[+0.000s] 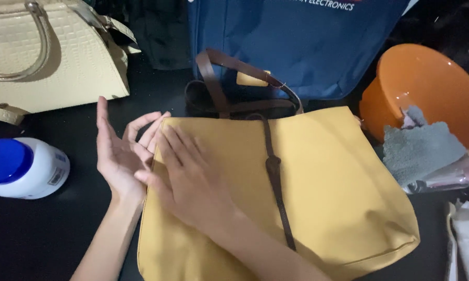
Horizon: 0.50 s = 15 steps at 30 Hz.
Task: Applying leather conditioner or polish from a jar onto the front surface of a yellow leather bag and rubbing it in by hand.
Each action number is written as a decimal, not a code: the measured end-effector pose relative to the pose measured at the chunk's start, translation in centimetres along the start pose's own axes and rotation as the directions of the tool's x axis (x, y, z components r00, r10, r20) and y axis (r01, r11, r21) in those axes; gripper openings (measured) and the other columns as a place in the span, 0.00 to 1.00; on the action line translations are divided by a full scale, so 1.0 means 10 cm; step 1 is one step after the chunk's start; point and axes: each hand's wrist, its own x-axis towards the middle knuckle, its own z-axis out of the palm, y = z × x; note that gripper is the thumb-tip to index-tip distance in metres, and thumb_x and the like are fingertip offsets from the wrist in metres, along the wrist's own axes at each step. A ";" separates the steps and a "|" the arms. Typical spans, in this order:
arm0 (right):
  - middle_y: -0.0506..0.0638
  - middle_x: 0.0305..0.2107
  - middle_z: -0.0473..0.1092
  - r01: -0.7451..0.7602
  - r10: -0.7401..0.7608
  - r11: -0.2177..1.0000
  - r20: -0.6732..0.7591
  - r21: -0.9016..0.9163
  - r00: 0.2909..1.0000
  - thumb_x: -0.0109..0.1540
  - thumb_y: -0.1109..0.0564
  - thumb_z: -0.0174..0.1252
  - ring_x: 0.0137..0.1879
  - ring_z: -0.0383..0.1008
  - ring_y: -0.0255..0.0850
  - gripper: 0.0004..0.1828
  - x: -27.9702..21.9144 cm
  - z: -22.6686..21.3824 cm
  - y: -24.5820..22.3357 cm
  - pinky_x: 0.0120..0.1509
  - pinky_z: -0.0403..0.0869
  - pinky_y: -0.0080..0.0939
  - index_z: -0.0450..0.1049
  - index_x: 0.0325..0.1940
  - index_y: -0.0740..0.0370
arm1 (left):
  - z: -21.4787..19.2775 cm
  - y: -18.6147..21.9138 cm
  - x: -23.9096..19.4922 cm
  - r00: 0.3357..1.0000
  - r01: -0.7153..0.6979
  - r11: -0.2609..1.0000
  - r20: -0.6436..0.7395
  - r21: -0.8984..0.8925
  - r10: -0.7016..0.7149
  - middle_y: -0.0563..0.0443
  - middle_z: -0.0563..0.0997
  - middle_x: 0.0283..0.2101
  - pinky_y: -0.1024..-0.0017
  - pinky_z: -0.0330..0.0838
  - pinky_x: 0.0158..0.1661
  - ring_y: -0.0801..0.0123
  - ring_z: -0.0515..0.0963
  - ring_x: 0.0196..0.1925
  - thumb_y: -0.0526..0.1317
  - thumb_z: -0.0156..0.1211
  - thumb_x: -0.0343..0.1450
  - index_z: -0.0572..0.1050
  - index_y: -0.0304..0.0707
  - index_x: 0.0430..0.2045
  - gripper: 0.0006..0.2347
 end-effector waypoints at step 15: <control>0.72 0.69 0.56 -0.383 0.411 0.667 -0.113 -0.639 0.904 0.68 0.19 0.29 0.75 0.56 0.62 0.58 -0.24 0.08 0.31 0.80 0.49 0.56 0.52 0.73 0.80 | 0.29 0.08 -0.16 0.997 0.018 0.995 -0.074 -0.096 -0.025 0.28 0.76 0.41 0.57 0.79 0.56 0.34 0.82 0.56 0.49 0.58 0.66 0.65 0.56 0.70 0.32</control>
